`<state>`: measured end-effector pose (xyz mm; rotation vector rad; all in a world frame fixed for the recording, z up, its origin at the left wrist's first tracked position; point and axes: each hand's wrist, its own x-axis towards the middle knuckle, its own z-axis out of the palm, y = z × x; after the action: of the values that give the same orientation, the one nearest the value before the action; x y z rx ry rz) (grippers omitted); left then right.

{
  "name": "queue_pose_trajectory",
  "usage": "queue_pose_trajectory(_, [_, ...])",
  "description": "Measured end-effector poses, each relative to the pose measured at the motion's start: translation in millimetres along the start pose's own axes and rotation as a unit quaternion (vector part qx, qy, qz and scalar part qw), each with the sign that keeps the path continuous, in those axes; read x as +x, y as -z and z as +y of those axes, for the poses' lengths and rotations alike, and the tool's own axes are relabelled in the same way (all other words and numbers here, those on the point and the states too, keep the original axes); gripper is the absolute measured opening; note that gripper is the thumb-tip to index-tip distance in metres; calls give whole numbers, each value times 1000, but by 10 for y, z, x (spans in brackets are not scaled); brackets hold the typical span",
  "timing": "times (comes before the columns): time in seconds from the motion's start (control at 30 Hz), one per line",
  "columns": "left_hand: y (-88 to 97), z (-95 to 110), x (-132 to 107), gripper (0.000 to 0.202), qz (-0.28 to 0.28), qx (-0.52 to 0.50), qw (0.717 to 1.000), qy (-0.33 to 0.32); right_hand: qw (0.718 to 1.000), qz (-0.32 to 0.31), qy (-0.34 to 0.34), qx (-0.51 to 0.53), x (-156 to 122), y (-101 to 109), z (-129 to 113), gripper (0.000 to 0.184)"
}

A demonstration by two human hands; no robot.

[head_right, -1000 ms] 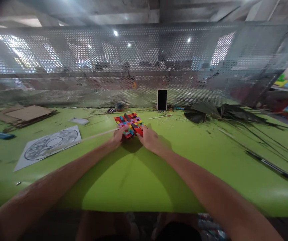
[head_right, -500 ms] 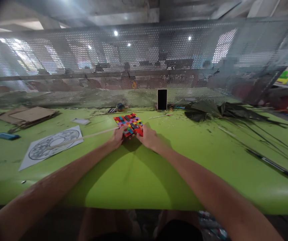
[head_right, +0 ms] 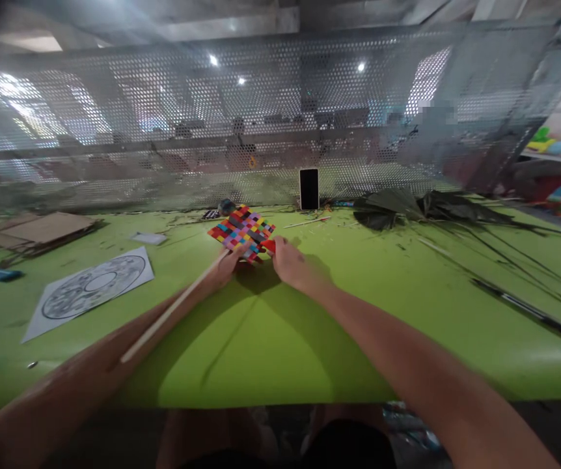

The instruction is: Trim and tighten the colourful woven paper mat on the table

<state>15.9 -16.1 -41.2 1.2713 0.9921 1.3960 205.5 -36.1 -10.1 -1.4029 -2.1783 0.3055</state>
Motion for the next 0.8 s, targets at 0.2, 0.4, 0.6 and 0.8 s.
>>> queue_pose_trajectory(0.2, [-52, 120, -72, 67, -156, 37, 987, -22, 993, 112, 16, 40, 150, -70, 157, 30])
queue_pose_trajectory(0.4, [-8, 104, -36, 40, -59, 56, 996, -38, 991, 128, 1, 39, 147, -33, 136, 32])
queue_pose_trajectory(0.6, [30, 127, -34, 47, -103, 78, 991, -37, 990, 119, -23, 68, 146, -30, 169, 30])
queue_pose_trajectory(0.8, [58, 96, -46, 41, -139, 162, 973, -87, 975, 133, -83, 156, 212, -33, 216, 19])
